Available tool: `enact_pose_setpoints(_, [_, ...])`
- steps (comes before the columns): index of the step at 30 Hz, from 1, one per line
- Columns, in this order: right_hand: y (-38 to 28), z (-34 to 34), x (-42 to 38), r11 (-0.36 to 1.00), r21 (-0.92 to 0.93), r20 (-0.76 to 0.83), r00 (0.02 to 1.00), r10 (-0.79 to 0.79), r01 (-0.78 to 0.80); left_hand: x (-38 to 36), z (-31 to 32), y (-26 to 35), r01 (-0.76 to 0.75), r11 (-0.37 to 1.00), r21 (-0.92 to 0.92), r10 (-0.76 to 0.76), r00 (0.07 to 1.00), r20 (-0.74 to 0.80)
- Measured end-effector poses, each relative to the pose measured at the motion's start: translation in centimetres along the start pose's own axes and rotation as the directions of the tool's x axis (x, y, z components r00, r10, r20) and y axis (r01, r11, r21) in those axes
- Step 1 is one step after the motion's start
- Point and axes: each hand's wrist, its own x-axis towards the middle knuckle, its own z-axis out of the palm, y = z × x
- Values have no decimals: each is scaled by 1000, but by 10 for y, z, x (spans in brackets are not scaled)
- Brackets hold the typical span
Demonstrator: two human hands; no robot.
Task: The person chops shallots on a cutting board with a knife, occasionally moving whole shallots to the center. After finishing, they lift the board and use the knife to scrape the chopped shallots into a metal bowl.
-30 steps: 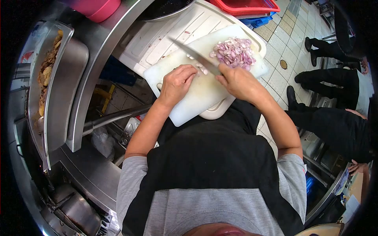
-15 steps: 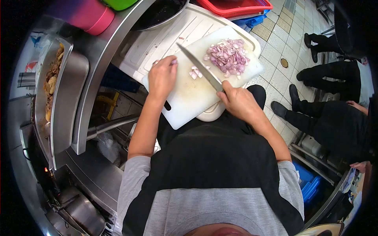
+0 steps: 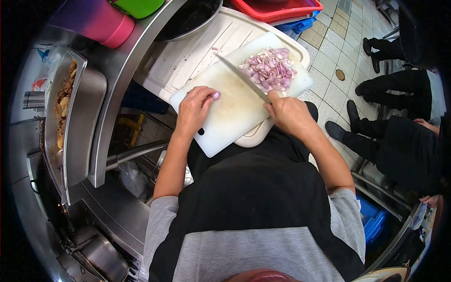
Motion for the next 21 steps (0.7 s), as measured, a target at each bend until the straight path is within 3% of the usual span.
enact_pose_setpoints(6, [-4, 9, 20, 977, -87, -35, 979, -200, 197, 24, 37, 15, -119, 993, 26, 120, 992, -23])
enact_pose_setpoints(10, [-10, -21, 23, 966, -156, 131, 974, -187, 206, 28, 37, 18, -105, 994, 33, 105, 994, 2])
enact_pose_setpoints(14, [-10, -13, 21, 972, -143, 161, 974, -160, 184, 27, 39, 18, -75, 997, -8, 75, 997, -24])
enact_pose_setpoints(16, [-2, 15, 27, 983, -39, 27, 984, -179, 180, 27, 39, 17, -92, 996, -10, 92, 995, -38])
enact_pose_setpoints(21, [-13, -22, 23, 982, -80, 123, 979, -162, 172, 27, 39, 17, -105, 995, -3, 104, 993, -47])
